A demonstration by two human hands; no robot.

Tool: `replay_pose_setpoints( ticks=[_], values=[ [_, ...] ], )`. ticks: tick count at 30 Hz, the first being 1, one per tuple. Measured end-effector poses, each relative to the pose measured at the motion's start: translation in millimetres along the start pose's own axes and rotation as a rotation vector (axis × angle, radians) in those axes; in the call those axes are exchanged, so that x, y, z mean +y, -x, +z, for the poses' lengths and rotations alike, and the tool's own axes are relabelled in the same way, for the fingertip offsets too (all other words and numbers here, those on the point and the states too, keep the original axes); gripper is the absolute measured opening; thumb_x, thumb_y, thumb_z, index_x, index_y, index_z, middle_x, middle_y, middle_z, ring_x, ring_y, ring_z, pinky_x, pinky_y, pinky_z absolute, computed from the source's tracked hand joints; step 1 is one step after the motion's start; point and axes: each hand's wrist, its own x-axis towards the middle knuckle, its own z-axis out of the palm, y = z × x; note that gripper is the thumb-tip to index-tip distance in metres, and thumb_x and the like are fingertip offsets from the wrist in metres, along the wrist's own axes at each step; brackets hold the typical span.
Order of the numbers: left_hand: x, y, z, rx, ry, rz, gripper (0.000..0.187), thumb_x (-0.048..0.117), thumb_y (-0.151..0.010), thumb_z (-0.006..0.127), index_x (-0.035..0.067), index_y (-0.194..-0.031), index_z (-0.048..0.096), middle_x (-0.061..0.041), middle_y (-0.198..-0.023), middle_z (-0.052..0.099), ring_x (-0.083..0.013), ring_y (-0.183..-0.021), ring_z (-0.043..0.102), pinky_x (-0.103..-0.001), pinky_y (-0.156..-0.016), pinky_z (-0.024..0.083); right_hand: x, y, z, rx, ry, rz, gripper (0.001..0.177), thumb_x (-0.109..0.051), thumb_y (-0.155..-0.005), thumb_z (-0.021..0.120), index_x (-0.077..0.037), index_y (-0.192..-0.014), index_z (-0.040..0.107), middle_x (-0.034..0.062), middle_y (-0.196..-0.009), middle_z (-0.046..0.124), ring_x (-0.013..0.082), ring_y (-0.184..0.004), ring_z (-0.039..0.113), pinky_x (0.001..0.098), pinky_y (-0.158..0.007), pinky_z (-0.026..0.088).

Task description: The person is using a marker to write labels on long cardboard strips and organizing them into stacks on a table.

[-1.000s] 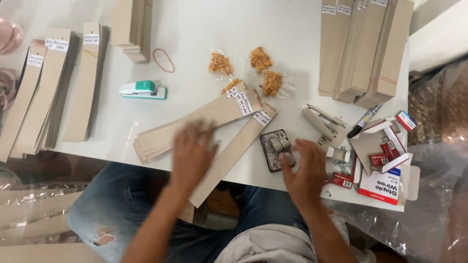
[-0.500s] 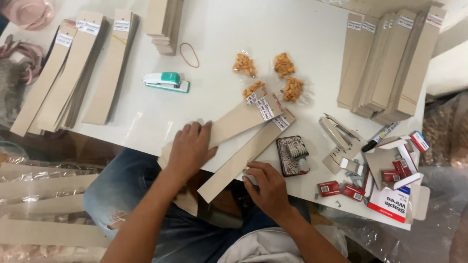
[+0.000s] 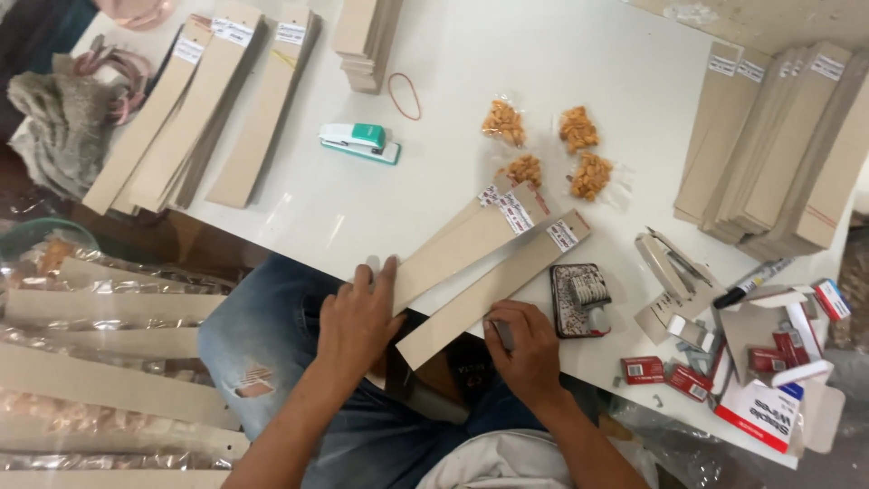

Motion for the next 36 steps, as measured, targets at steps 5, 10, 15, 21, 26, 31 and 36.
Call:
replay_pose_setpoints(
  ticks=[5, 10, 15, 21, 26, 31, 36],
  values=[
    [-18.2, -8.0, 0.5, -0.135, 0.234, -0.034, 0.068, 0.034, -0.078, 0.08, 0.01, -0.139, 0.061, -0.013, -0.106, 0.062, -0.0422, -0.083, 0.074, -0.05, -0.064, 0.06, 7.5, 8.9, 3.3, -0.04, 0.11, 0.073, 0.004, -0.017, -0.097, 0.07, -0.015, -0.098, 0.067, 0.0016, -0.097, 0.067, 0.0263, -0.097, 0.071, 0.0419, -0.079, 0.059],
    [-40.5, -16.9, -18.4, -0.037, 0.349, -0.059, 0.066, 0.036, -0.078, 0.079, 0.01, -0.136, 0.063, -0.015, -0.11, 0.059, -0.0484, -0.086, 0.072, -0.056, -0.07, 0.061, 7.1, 7.6, 3.1, -0.045, 0.132, 0.054, 0.004, -0.017, -0.096, 0.071, -0.016, -0.097, 0.067, 0.0018, -0.097, 0.066, 0.0243, -0.093, 0.071, 0.0402, -0.075, 0.058],
    [-53.3, -29.4, -39.8, 0.044, 0.51, -0.116, 0.064, 0.032, -0.08, 0.079, 0.006, -0.136, 0.062, -0.02, -0.111, 0.059, -0.0545, -0.088, 0.069, -0.062, -0.072, 0.059, 10.8, 10.7, 6.2, -0.037, 0.157, 0.053, 0.006, -0.017, -0.095, 0.072, -0.016, -0.096, 0.067, 0.0014, -0.096, 0.067, 0.024, -0.091, 0.071, 0.0395, -0.074, 0.058],
    [-57.8, -72.1, -20.7, 0.149, 0.432, -0.15, 0.061, 0.035, -0.09, 0.072, 0.001, -0.139, 0.056, -0.016, -0.11, 0.063, -0.0357, -0.086, 0.066, -0.051, -0.061, 0.056, 4.7, 4.6, 2.9, 0.026, 0.095, -0.041, 0.007, -0.007, -0.092, 0.072, -0.008, -0.097, 0.067, 0.0092, -0.101, 0.069, 0.0228, -0.091, 0.067, 0.0349, -0.078, 0.056],
    [-40.0, -115.2, 2.0, 0.195, 0.354, -0.197, 0.059, 0.039, -0.09, 0.071, 0.0, -0.133, 0.058, -0.017, -0.107, 0.064, -0.042, -0.077, 0.067, -0.055, -0.054, 0.055, 5.8, 4.5, 3.4, 0.015, 0.101, -0.034, 0.01, -0.006, -0.09, 0.073, -0.008, -0.097, 0.066, 0.0092, -0.1, 0.068, 0.0231, -0.09, 0.067, 0.035, -0.079, 0.056],
    [-26.5, -146.5, 30.5, 0.243, 0.178, -0.219, 0.052, 0.036, -0.084, 0.074, 0.004, -0.122, 0.058, -0.015, -0.091, 0.058, -0.0416, -0.068, 0.065, -0.054, -0.046, 0.052, 4.7, 3.2, 2.1, -0.007, 0.143, -0.064, 0.011, -0.008, -0.09, 0.074, -0.008, -0.096, 0.065, 0.0105, -0.101, 0.067, 0.0255, -0.093, 0.066, 0.037, -0.079, 0.056],
    [-24.0, -160.1, 40.7, 0.218, 0.079, -0.207, 0.058, 0.039, -0.087, 0.076, 0.004, -0.129, 0.057, -0.015, -0.096, 0.062, -0.0368, -0.077, 0.066, -0.048, -0.049, 0.055, 2.9, 0.2, -2.8, -0.009, 0.138, -0.077, 0.014, -0.009, -0.09, 0.076, -0.008, -0.095, 0.063, 0.0113, -0.101, 0.066, 0.0268, -0.091, 0.065, 0.0382, -0.077, 0.054]
  ],
)
